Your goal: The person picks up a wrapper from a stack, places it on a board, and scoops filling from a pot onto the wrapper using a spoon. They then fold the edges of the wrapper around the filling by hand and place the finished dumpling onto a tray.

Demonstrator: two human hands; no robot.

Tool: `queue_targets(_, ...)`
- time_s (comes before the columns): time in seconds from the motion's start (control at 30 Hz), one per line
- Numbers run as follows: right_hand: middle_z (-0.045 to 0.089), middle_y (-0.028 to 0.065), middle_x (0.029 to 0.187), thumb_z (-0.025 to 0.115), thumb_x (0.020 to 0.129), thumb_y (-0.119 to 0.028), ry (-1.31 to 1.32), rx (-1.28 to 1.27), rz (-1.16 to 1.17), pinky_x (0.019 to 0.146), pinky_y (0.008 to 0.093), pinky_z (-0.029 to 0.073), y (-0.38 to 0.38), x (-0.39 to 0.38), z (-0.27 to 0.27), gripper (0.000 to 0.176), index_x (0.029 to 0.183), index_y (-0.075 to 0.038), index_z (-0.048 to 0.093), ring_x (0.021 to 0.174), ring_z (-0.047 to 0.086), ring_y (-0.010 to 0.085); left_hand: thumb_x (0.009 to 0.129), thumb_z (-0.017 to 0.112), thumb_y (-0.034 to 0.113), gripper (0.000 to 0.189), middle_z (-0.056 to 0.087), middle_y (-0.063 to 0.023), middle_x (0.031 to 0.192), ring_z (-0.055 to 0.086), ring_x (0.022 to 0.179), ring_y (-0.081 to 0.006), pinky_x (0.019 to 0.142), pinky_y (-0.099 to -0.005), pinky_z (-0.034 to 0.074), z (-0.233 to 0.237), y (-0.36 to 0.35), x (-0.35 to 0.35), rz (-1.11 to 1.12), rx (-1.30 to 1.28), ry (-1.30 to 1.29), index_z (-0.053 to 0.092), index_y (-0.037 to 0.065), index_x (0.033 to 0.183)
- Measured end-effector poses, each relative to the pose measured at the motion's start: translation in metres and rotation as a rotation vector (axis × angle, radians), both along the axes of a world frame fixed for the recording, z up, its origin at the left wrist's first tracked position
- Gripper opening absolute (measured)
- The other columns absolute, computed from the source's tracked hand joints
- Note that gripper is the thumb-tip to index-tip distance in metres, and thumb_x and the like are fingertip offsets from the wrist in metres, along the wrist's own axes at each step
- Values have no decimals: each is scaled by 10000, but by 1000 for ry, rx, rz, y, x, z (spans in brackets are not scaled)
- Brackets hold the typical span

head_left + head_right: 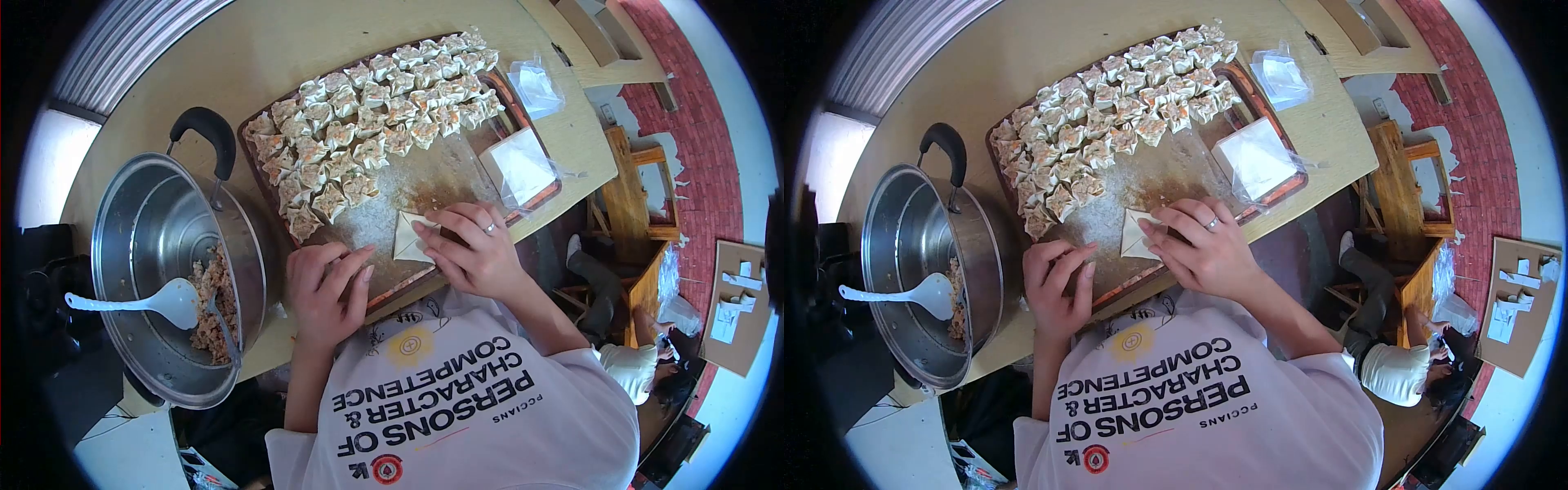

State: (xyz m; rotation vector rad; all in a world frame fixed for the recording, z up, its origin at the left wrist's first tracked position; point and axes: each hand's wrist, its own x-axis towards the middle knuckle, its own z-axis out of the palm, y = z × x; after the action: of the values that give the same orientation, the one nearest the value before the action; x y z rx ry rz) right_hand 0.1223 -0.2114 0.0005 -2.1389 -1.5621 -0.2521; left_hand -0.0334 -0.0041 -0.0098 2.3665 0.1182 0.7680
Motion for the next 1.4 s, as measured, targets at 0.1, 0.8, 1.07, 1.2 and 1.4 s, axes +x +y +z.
queue_targets(0.1, 647, 32, 1223, 790, 825, -207, 10, -3, 9, 915, 420, 472, -1, 0, -1, 369, 1187, -135, 779, 1112, 600, 249, 795, 753, 74, 320, 597, -31, 976, 591, 866, -226, 829, -398, 447, 0, -1, 0, 3, -7, -5, 774, 135, 1108)
queue_targets(0.8, 661, 39, 1266, 773, 826, -125, 167, 113, 91, 948, 428, 509, -4, 23, -2, 356, 1179, -95, 731, 1153, 621, 273, 846, 783, 158, 376, 613, -66, 1220, 561, 1131, -302, 1013, -440, 386, 32, -19, -8, 57, -19, 356, 691, 126, 1209)
queue_targets(1.07, 613, 54, 1382, 797, 805, -151, 282, -31, 242, 1033, 450, 480, -9, 33, 13, 496, 1287, -130, 682, 1237, 588, 286, 872, 765, 233, 314, 577, -41, 1285, 509, 1218, -305, 1052, -507, 338, 24, -29, 2, 121, -59, 427, 679, 152, 1163)
queue_targets(1.2, 607, 48, 1374, 804, 809, -195, 246, -31, 243, 1045, 449, 460, -6, 34, 4, 502, 1293, -147, 681, 1235, 583, 276, 871, 771, 234, 318, 570, -45, 1288, 504, 1222, -312, 1059, -506, 336, 24, -29, 6, 115, -74, 435, 676, 143, 1162)
queue_targets(1.4, 622, 32, 1327, 807, 829, -242, 140, -43, 254, 1012, 449, 472, -1, 30, 2, 419, 1236, -180, 736, 1191, 597, 266, 862, 788, 232, 315, 560, -48, 1288, 502, 1223, -308, 1055, -492, 344, 28, -24, 12, 78, -130, 445, 668, 126, 1133)
